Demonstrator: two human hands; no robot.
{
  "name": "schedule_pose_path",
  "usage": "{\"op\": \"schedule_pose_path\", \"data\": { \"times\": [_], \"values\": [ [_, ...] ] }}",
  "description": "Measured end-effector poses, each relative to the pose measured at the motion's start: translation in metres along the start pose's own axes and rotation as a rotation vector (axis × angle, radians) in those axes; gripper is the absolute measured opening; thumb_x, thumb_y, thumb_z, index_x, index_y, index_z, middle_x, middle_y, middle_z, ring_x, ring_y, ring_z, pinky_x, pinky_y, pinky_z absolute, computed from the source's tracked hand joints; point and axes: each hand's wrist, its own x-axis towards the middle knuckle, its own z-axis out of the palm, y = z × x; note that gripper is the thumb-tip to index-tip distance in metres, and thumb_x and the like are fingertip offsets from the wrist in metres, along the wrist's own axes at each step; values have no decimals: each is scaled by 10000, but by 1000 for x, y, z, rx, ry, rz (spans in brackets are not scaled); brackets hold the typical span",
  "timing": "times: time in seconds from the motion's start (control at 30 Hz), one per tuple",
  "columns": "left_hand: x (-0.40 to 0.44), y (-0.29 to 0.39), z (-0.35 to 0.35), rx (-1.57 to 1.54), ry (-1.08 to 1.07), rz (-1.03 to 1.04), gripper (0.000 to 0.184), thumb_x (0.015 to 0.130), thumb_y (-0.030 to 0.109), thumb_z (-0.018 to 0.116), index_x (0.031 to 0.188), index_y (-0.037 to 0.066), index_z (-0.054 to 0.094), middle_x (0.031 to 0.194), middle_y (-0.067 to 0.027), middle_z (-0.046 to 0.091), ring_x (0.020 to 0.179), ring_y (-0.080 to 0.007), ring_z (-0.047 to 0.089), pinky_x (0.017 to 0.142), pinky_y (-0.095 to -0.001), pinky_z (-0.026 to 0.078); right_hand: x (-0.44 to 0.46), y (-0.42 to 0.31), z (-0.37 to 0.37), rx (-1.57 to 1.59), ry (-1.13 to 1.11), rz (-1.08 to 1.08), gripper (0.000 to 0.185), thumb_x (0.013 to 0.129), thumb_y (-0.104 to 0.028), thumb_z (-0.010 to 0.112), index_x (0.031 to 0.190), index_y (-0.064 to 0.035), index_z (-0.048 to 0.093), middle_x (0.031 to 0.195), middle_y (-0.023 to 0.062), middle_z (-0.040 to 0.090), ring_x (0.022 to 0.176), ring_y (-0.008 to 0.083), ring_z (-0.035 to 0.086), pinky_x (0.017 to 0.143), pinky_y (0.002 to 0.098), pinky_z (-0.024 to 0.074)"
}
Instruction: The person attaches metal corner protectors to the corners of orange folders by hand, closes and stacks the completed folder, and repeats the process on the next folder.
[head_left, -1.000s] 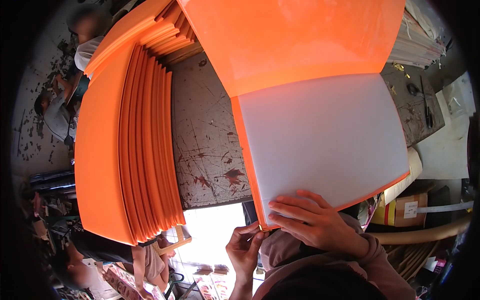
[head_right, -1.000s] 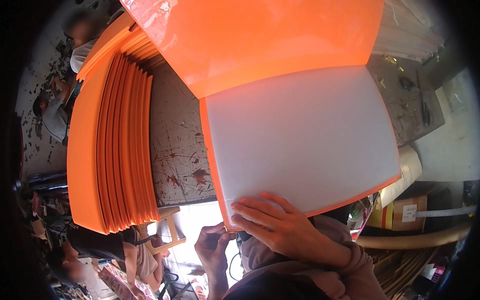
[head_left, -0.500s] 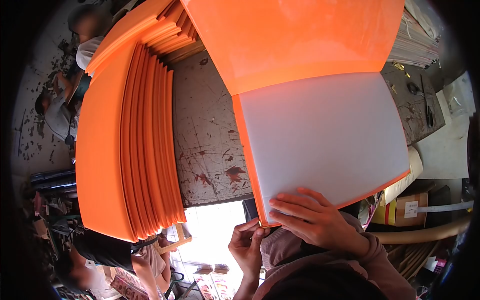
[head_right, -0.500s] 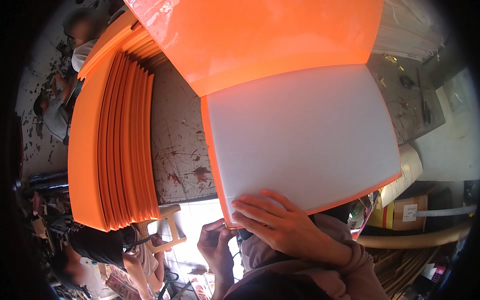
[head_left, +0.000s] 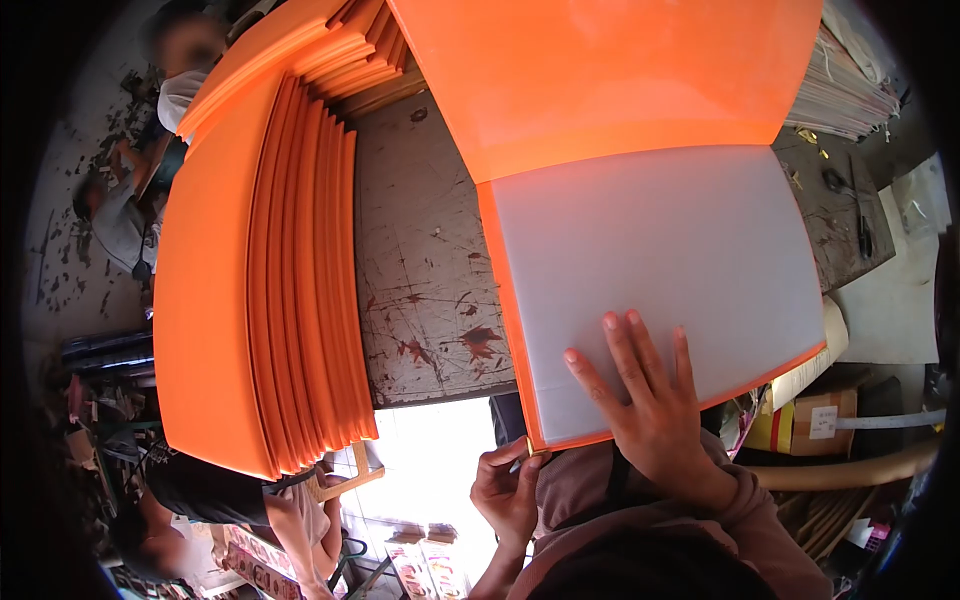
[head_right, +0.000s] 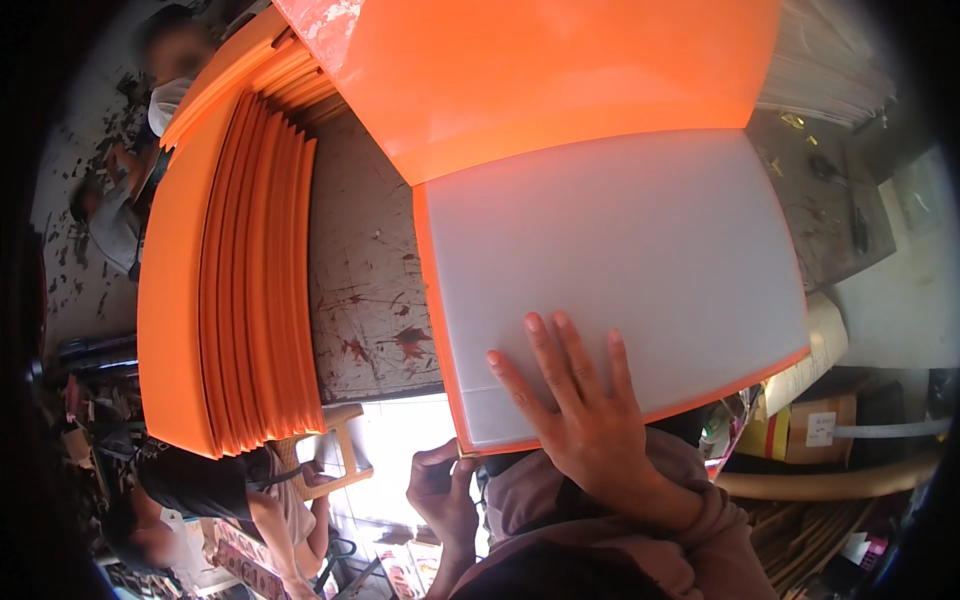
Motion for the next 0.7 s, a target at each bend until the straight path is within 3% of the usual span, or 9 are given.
{"op": "schedule_pose_path", "data": {
  "times": [0.33, 0.57, 0.7],
  "values": [
    [-6, -7, 20, -34, 187, 67, 120, 809, -75, 560, 924, -45, 538, 847, -164, 631, 749, -161, 608, 692, -278, 500, -2, 2, 2, 45, -43, -83, 446, 830, -268, 498, 1274, -229, 480, 1328, 196, 400, 1249, 384, 349, 955, 598, 288],
    [-7, -13, 18, 50, 203, 143, 113, 769, -144, 576, 864, -85, 562, 879, -166, 608, 791, -160, 612, 686, -263, 537, -3, 2, 6, 46, -22, -103, 441, 838, -305, 485, 1271, -223, 479, 1322, 200, 404, 1243, 397, 350, 940, 624, 287],
    [-6, -8, 23, -42, 210, 44, 84, 797, -96, 562, 877, -71, 567, 903, -176, 610, 784, -176, 617, 632, -258, 547, -4, 2, 7, 31, -15, -107, 435, 842, -317, 479, 1266, -220, 485, 1319, 200, 408, 1240, 397, 355, 941, 623, 288]
  ]
}}
